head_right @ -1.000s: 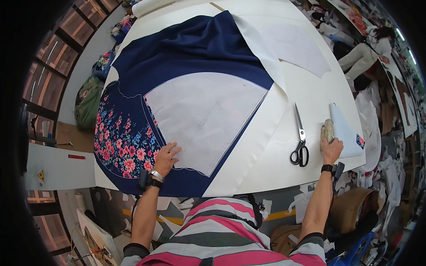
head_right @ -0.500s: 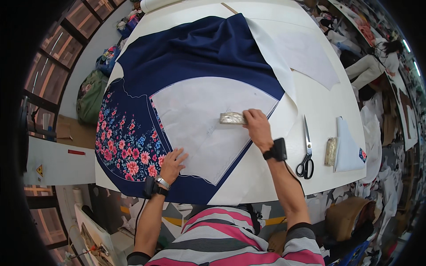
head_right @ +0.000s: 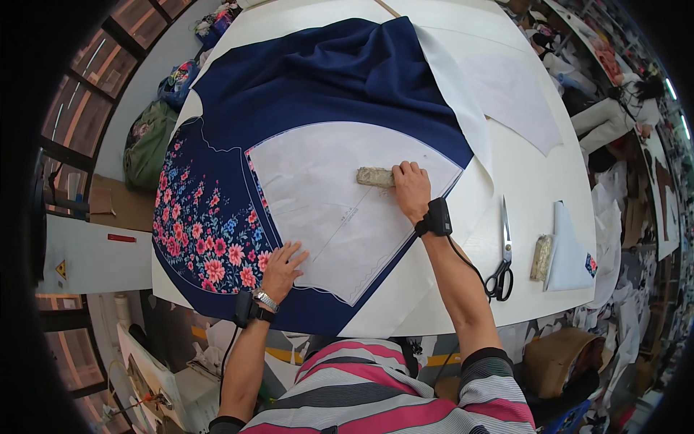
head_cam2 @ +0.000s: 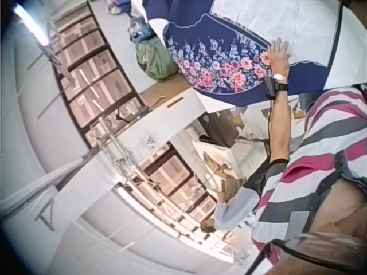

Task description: Cutting out garment pieces from patterned and solid blue fabric using large scissors following a paper pattern.

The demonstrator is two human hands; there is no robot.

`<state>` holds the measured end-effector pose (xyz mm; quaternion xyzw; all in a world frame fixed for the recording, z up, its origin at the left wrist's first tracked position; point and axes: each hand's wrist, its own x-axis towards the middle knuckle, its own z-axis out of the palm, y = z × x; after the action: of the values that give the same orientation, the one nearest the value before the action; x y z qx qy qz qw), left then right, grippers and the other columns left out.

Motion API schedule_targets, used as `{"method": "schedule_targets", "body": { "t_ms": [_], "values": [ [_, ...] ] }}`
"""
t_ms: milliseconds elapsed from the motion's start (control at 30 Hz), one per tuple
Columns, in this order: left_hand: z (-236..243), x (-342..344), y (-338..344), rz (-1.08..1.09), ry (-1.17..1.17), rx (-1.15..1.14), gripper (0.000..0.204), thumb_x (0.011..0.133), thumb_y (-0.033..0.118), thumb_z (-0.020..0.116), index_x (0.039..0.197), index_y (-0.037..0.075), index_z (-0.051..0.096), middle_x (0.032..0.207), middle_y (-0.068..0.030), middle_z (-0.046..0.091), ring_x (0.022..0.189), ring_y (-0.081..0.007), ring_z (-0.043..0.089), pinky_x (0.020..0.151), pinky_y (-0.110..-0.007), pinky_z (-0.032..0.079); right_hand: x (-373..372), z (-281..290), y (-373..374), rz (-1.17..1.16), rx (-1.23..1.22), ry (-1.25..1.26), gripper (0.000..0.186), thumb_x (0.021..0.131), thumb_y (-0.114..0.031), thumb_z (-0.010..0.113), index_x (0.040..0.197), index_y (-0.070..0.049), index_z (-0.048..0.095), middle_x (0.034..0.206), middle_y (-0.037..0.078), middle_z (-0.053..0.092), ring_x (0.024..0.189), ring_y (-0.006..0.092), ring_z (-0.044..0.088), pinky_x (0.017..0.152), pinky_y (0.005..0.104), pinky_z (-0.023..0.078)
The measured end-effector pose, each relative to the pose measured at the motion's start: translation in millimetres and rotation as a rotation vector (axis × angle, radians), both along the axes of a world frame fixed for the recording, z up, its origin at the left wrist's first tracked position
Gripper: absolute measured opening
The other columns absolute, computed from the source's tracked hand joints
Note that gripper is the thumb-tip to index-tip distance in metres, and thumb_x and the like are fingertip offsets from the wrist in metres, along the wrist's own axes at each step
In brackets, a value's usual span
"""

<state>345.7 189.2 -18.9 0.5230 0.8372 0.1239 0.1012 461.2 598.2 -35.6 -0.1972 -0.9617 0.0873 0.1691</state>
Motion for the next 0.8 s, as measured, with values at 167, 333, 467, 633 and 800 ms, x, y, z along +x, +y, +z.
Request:
{"method": "schedule_targets", "body": {
  "t_ms": [167,333,467,633,800],
  "values": [
    [6.0,3.0,2.9,-0.002,-0.01,-0.007,0.064,0.081,0.009,0.083,0.141,0.019,0.067,0.155,-0.01,0.056,0.146,-0.0366,0.048,0.118,-0.053,0.04,2.0,-2.0,0.6,-0.012,0.015,0.038,0.034,0.079,-0.012,0.081,0.11,-0.007,0.068,0.108,0.007,0.064,0.107,0.0277,0.061,0.093,0.041,0.049],
    [0.9,3.2,13.9,-0.03,-0.009,-0.008,0.058,0.082,0.011,0.081,0.138,0.02,0.069,0.154,-0.0083,0.057,0.147,-0.0349,0.048,0.119,-0.056,0.04,17.0,-5.4,12.1,-0.018,-0.032,0.112,0.055,0.075,-0.016,0.086,0.124,-0.002,0.065,0.124,0.015,0.065,0.12,0.035,0.059,0.105,0.0457,0.047],
    [-0.5,-1.5,-1.9,0.002,-0.025,0.009,0.059,0.083,0.008,0.08,0.139,0.018,0.068,0.156,-0.0093,0.055,0.147,-0.0371,0.047,0.121,-0.056,0.037,50.4,18.8,-6.5,-0.16,-0.046,0.235,0.069,0.078,-0.02,0.088,0.138,0.001,0.06,0.141,0.022,0.059,0.133,0.0405,0.053,0.114,0.0495,0.042],
    [0.2,-2.2,7.5,-0.015,-0.035,-0.021,0.059,0.084,0.009,0.079,0.141,0.018,0.067,0.158,-0.01,0.054,0.148,-0.0373,0.045,0.121,-0.057,0.036,194.1,-12.3,44.5,-0.679,0.094,0.333,0.065,0.086,-0.024,0.081,0.138,0.005,0.055,0.133,0.024,0.061,0.129,0.0426,0.053,0.113,0.0541,0.04],
    [0.0,-2.4,-5.5,-0.004,0.007,-0.039,0.06,0.085,0.01,0.078,0.143,0.019,0.066,0.158,-0.01,0.053,0.148,-0.0374,0.045,0.121,-0.058,0.036,334.1,-28.5,80.0,-1.24,0.195,-0.089,0.054,0.088,-0.038,0.08,0.117,0.003,0.061,0.117,0.025,0.063,0.113,0.0445,0.06,0.096,0.0555,0.05]
  ]
}}
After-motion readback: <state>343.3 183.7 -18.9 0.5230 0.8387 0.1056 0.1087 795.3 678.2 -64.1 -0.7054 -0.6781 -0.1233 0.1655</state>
